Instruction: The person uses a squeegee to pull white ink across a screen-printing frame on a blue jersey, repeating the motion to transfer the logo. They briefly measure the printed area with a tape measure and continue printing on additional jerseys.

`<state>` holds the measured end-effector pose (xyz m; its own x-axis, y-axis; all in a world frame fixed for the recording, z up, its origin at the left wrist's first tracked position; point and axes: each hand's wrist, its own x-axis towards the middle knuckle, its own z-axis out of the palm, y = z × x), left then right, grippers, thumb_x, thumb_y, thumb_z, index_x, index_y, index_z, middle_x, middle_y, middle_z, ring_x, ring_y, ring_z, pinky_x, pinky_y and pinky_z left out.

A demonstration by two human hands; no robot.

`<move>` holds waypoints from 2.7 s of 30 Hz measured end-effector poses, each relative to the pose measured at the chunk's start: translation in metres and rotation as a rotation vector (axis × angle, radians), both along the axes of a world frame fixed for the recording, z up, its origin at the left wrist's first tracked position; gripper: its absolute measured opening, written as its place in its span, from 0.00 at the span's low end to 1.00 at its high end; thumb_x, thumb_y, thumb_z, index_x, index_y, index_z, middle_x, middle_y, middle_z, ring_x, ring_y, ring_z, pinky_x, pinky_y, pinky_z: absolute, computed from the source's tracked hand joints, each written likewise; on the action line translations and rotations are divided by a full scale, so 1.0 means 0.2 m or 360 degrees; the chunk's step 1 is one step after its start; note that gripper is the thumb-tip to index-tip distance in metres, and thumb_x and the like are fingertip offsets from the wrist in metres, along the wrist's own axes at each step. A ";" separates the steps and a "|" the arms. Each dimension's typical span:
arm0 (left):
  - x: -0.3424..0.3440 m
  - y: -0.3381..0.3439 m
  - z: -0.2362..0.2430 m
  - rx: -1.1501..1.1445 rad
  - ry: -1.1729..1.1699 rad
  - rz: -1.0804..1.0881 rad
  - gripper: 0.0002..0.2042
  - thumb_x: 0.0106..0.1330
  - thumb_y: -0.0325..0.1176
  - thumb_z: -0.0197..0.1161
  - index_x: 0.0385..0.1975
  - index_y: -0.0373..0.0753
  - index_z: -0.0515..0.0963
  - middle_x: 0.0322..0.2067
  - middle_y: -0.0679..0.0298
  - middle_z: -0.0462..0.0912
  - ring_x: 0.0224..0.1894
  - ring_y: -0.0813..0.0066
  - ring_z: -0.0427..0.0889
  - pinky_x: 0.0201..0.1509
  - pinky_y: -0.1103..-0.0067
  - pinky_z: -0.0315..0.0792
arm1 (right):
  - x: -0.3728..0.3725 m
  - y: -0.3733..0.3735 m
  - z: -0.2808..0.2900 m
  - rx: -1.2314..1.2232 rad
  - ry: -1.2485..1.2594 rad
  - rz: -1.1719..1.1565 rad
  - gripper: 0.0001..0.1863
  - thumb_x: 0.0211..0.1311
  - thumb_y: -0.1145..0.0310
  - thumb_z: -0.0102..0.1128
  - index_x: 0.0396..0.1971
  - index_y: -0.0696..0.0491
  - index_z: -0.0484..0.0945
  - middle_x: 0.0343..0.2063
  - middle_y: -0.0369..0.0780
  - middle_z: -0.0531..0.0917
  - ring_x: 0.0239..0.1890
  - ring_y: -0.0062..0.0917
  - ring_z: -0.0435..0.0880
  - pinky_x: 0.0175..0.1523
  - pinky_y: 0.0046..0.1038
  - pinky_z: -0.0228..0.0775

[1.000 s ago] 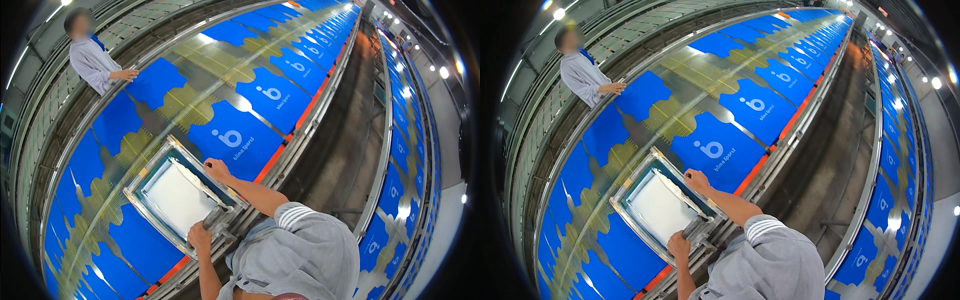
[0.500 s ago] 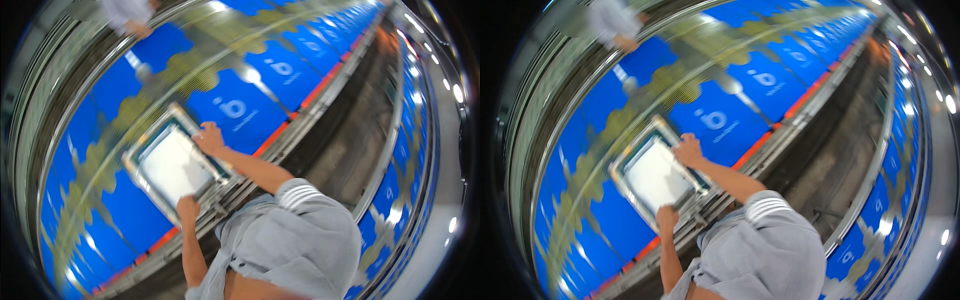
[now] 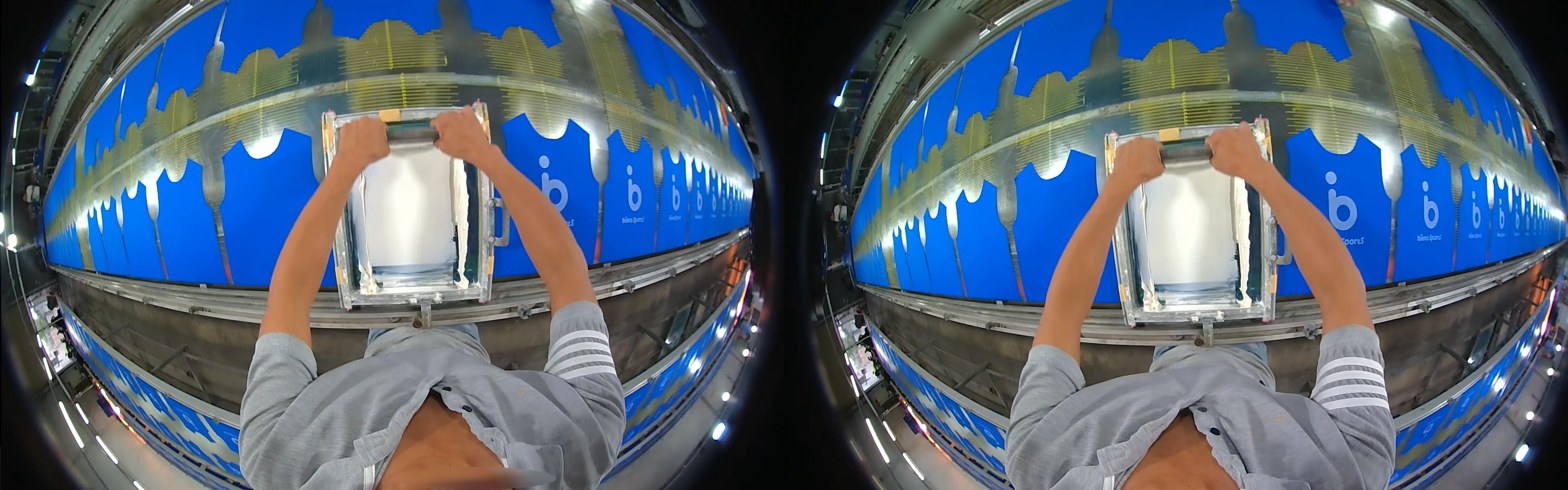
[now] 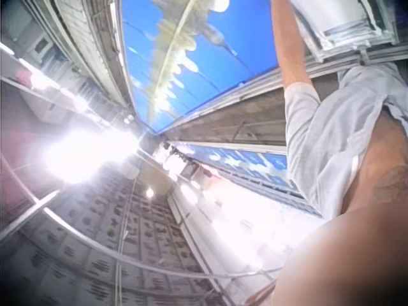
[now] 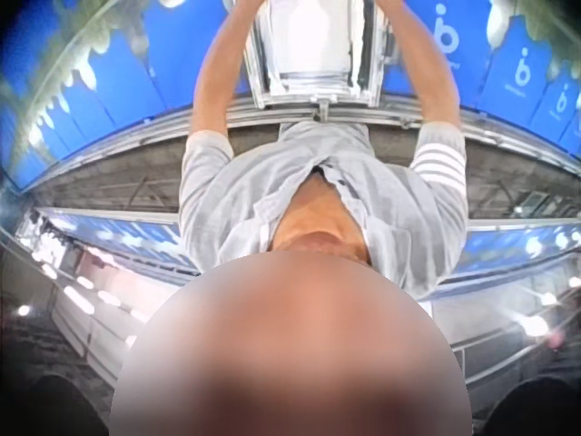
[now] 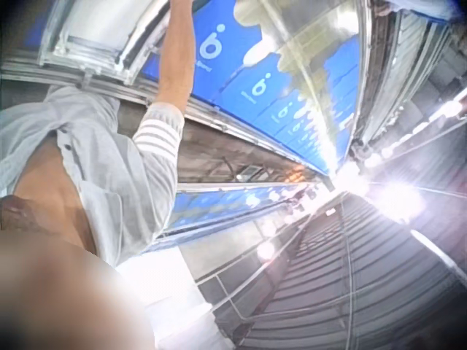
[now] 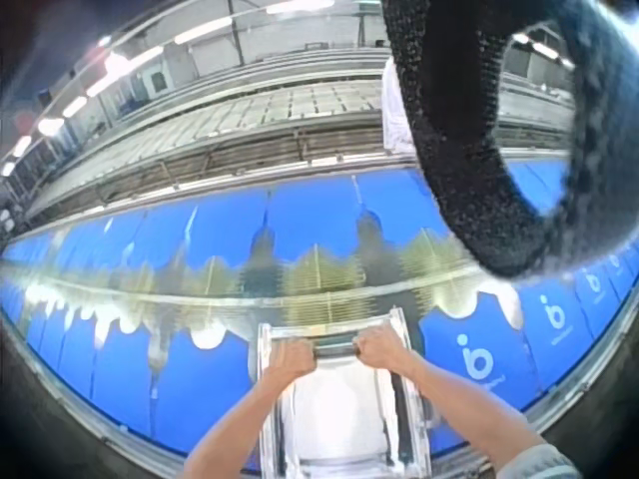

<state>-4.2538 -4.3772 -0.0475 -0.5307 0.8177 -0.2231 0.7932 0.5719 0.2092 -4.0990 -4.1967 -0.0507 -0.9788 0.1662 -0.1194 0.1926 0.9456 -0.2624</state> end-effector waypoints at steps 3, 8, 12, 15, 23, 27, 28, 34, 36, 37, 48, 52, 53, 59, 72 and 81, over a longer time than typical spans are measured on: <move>-0.04 0.02 -0.07 0.0127 -0.0029 -0.0015 0.17 0.49 0.30 0.59 0.38 0.49 0.89 0.32 0.53 0.87 0.36 0.50 0.86 0.42 0.61 0.80 | -0.06 0.01 -0.02 -0.0066 -0.0086 -0.0078 0.06 0.52 0.69 0.62 0.29 0.50 0.85 0.30 0.39 0.85 0.37 0.35 0.84 0.50 0.42 0.63; 0.26 -0.25 -0.07 0.0289 -0.0071 -0.0048 0.15 0.50 0.27 0.59 0.36 0.46 0.88 0.35 0.61 0.87 0.35 0.54 0.86 0.38 0.62 0.79 | 0.28 -0.26 -0.12 -0.0089 0.0484 -0.0089 0.04 0.49 0.74 0.59 0.26 0.51 0.81 0.28 0.38 0.80 0.39 0.33 0.81 0.60 0.43 0.61; 0.56 -0.49 -0.07 0.0428 -0.0037 -0.0039 0.15 0.50 0.24 0.59 0.36 0.44 0.87 0.36 0.63 0.87 0.37 0.58 0.86 0.36 0.65 0.79 | 0.56 -0.52 -0.07 -0.0126 0.0507 -0.0131 0.04 0.48 0.77 0.59 0.25 0.53 0.80 0.27 0.39 0.77 0.39 0.33 0.79 0.64 0.45 0.60; 0.84 -0.72 -0.07 0.0471 -0.0059 -0.0001 0.14 0.49 0.23 0.59 0.36 0.42 0.86 0.36 0.63 0.87 0.37 0.59 0.87 0.36 0.67 0.79 | 0.81 -0.74 -0.05 -0.0205 0.0393 -0.0139 0.04 0.49 0.78 0.59 0.26 0.53 0.80 0.27 0.39 0.77 0.39 0.33 0.79 0.67 0.47 0.59; 1.05 -0.82 0.06 0.0276 -0.0126 -0.0023 0.09 0.48 0.31 0.68 0.30 0.40 0.85 0.33 0.57 0.86 0.44 0.57 0.84 0.64 0.46 0.64 | 1.01 -0.86 0.00 -0.0441 -0.0198 -0.0123 0.21 0.55 0.51 0.68 0.40 0.52 0.84 0.43 0.42 0.83 0.52 0.33 0.79 0.69 0.51 0.55; 1.10 -0.81 -0.06 0.0422 -0.0067 -0.0223 0.17 0.48 0.25 0.66 0.42 0.40 0.81 0.40 0.57 0.85 0.50 0.58 0.82 0.71 0.48 0.56 | 0.95 -0.58 0.07 -0.0921 0.0556 -0.0661 0.31 0.60 0.43 0.66 0.50 0.56 0.82 0.52 0.47 0.82 0.57 0.43 0.78 0.65 0.41 0.66; 1.14 -0.80 -0.03 0.0302 -0.0094 -0.0245 0.16 0.48 0.23 0.63 0.39 0.40 0.81 0.38 0.55 0.84 0.46 0.55 0.83 0.61 0.55 0.69 | 0.95 -0.50 0.02 -0.0491 0.0797 -0.0802 0.30 0.62 0.48 0.67 0.53 0.58 0.80 0.52 0.49 0.81 0.56 0.45 0.77 0.64 0.40 0.67; 1.10 -0.72 0.12 -0.0219 -0.0357 -0.0188 0.08 0.49 0.29 0.64 0.30 0.40 0.85 0.33 0.51 0.86 0.37 0.49 0.86 0.42 0.60 0.80 | 1.01 -0.33 -0.25 -0.0822 0.0507 -0.1666 0.32 0.57 0.51 0.70 0.56 0.57 0.78 0.44 0.50 0.84 0.47 0.41 0.83 0.53 0.37 0.74; 0.94 -0.61 0.10 -0.0209 -0.0366 -0.0285 0.08 0.49 0.31 0.66 0.29 0.42 0.87 0.33 0.50 0.86 0.37 0.49 0.86 0.44 0.59 0.80 | 1.02 -0.29 -0.31 -0.0946 0.0520 -0.1650 0.29 0.57 0.52 0.70 0.53 0.56 0.79 0.41 0.49 0.86 0.44 0.41 0.85 0.51 0.37 0.75; 0.86 -0.54 0.02 -0.0162 -0.0266 -0.0351 0.09 0.48 0.32 0.66 0.30 0.43 0.87 0.31 0.50 0.85 0.36 0.49 0.86 0.43 0.59 0.80 | 1.05 -0.26 -0.35 -0.0971 0.0538 -0.1688 0.28 0.57 0.52 0.69 0.52 0.56 0.80 0.41 0.50 0.86 0.44 0.43 0.85 0.51 0.38 0.75; 0.05 0.04 -0.03 0.0156 0.0000 -0.0108 0.13 0.52 0.31 0.60 0.36 0.45 0.88 0.35 0.50 0.87 0.40 0.47 0.86 0.43 0.57 0.79 | 1.02 -0.31 -0.28 -0.1112 0.0584 -0.1692 0.16 0.61 0.66 0.66 0.46 0.58 0.83 0.31 0.39 0.84 0.32 0.22 0.79 0.39 0.27 0.72; 0.41 -0.28 -0.02 0.0723 -0.0083 -0.0002 0.11 0.53 0.27 0.59 0.33 0.44 0.86 0.34 0.54 0.87 0.38 0.51 0.85 0.43 0.59 0.77 | 0.97 -0.31 -0.12 -0.1031 0.0508 -0.1701 0.14 0.61 0.63 0.66 0.39 0.59 0.85 0.30 0.43 0.87 0.33 0.28 0.85 0.43 0.30 0.76; 0.53 -0.37 0.02 0.0629 -0.0135 0.0019 0.17 0.51 0.23 0.58 0.40 0.44 0.86 0.39 0.56 0.88 0.42 0.52 0.85 0.46 0.62 0.77 | 0.95 -0.31 -0.12 -0.1005 0.0551 -0.1682 0.14 0.61 0.62 0.66 0.38 0.59 0.85 0.30 0.43 0.87 0.34 0.29 0.85 0.43 0.31 0.76; 1.31 -0.98 -0.03 0.0690 0.0000 -0.0077 0.26 0.51 0.18 0.55 0.54 0.35 0.78 0.56 0.53 0.80 0.60 0.54 0.78 0.62 0.63 0.71 | 0.95 -0.30 -0.13 -0.0877 0.0708 -0.1666 0.11 0.63 0.63 0.64 0.35 0.56 0.86 0.31 0.45 0.88 0.36 0.32 0.87 0.43 0.32 0.76; 1.23 -1.22 -0.58 0.0472 0.0037 -0.0195 0.22 0.49 0.16 0.57 0.47 0.36 0.82 0.47 0.54 0.85 0.51 0.53 0.82 0.56 0.64 0.73 | 0.89 -0.61 -0.84 -0.1157 0.0945 -0.1796 0.14 0.63 0.57 0.60 0.36 0.51 0.84 0.31 0.46 0.87 0.37 0.46 0.85 0.42 0.45 0.76; 1.00 -1.29 -0.48 0.0187 -0.0204 -0.0162 0.19 0.47 0.20 0.58 0.41 0.38 0.85 0.40 0.49 0.87 0.43 0.46 0.84 0.47 0.60 0.78 | 0.77 -0.71 -0.84 -0.0974 0.1073 -0.1835 0.11 0.66 0.64 0.57 0.34 0.55 0.84 0.24 0.46 0.85 0.26 0.38 0.85 0.33 0.39 0.74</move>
